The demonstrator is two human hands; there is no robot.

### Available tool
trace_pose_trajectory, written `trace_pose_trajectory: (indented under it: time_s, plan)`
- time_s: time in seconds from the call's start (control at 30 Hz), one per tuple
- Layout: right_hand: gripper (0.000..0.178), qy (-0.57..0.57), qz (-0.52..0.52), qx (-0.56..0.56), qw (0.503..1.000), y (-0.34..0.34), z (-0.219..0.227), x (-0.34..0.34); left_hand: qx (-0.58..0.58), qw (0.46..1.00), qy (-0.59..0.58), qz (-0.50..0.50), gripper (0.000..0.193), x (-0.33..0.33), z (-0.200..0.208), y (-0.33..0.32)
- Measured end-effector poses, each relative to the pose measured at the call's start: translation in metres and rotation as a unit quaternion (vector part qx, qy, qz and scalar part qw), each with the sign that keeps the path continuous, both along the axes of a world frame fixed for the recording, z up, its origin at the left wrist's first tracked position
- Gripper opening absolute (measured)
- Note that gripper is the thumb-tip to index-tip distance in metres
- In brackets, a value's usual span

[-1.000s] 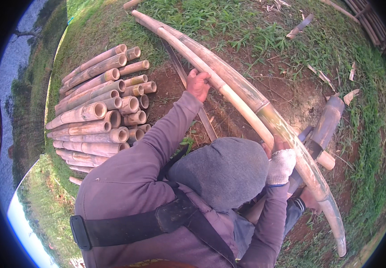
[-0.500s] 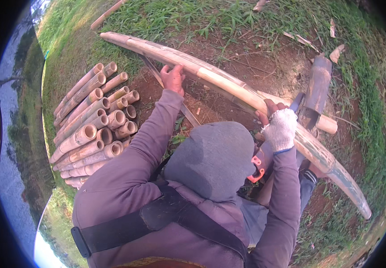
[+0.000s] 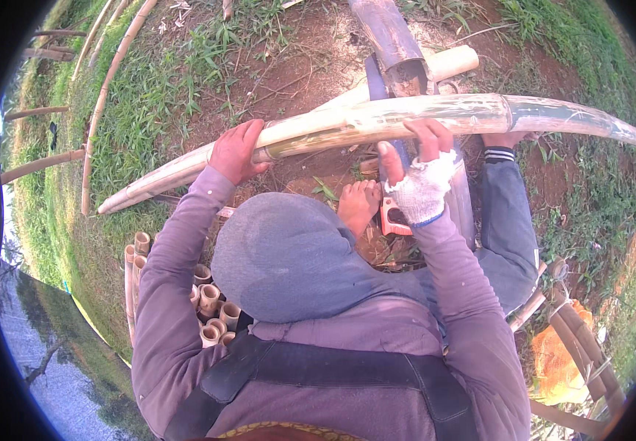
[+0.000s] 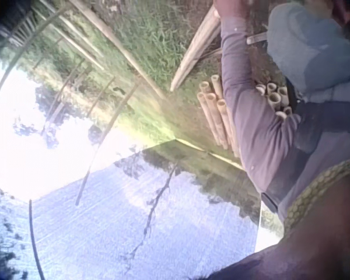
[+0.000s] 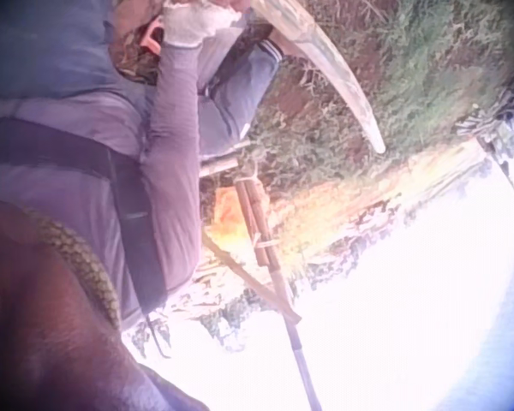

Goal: The person sits on the ground and uses a hand saw to cut long bamboo poles into shorter sections. They repeatedly position the bamboo, saw through it, and stack the cut pieces nearby.

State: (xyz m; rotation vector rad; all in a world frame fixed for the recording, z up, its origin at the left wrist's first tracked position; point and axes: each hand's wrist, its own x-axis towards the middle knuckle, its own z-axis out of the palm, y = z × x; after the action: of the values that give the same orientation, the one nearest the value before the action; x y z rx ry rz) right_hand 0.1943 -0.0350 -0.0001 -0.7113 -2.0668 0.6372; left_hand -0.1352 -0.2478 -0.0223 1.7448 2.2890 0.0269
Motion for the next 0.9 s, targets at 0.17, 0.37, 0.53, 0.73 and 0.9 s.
trace_pose_trajectory:
  time_s: [0.17, 0.37, 0.53, 0.73, 0.9]
  plan:
    - [0.074, 0.384, -0.255, -0.460, 0.759, 0.135, -0.049, 0.090, 0.053, 0.998, 0.017, 0.003, 0.102, 0.005, -0.003, 0.000]
    - [0.078, 0.437, -0.173, -0.534, 0.703, 0.212, -0.043, 0.058, 0.100, 0.994, 0.041, -0.010, 0.100, -0.004, -0.006, 0.009]
    - [0.079, 0.394, -0.096, -0.596, 0.693, 0.318, -0.031, 0.061, 0.135, 0.989, 0.064, 0.001, 0.093, 0.012, 0.010, 0.068]
    - [0.072, 0.121, -0.264, -0.515, 0.806, 0.325, -0.029, 0.066, 0.113, 0.989, 0.083, 0.037, 0.099, 0.049, -0.020, 0.108]
    - [0.036, -0.212, 0.119, -0.091, 0.966, 0.048, -0.024, 0.093, 0.083, 0.992, 0.060, 0.075, 0.094, 0.064, -0.013, 0.110]
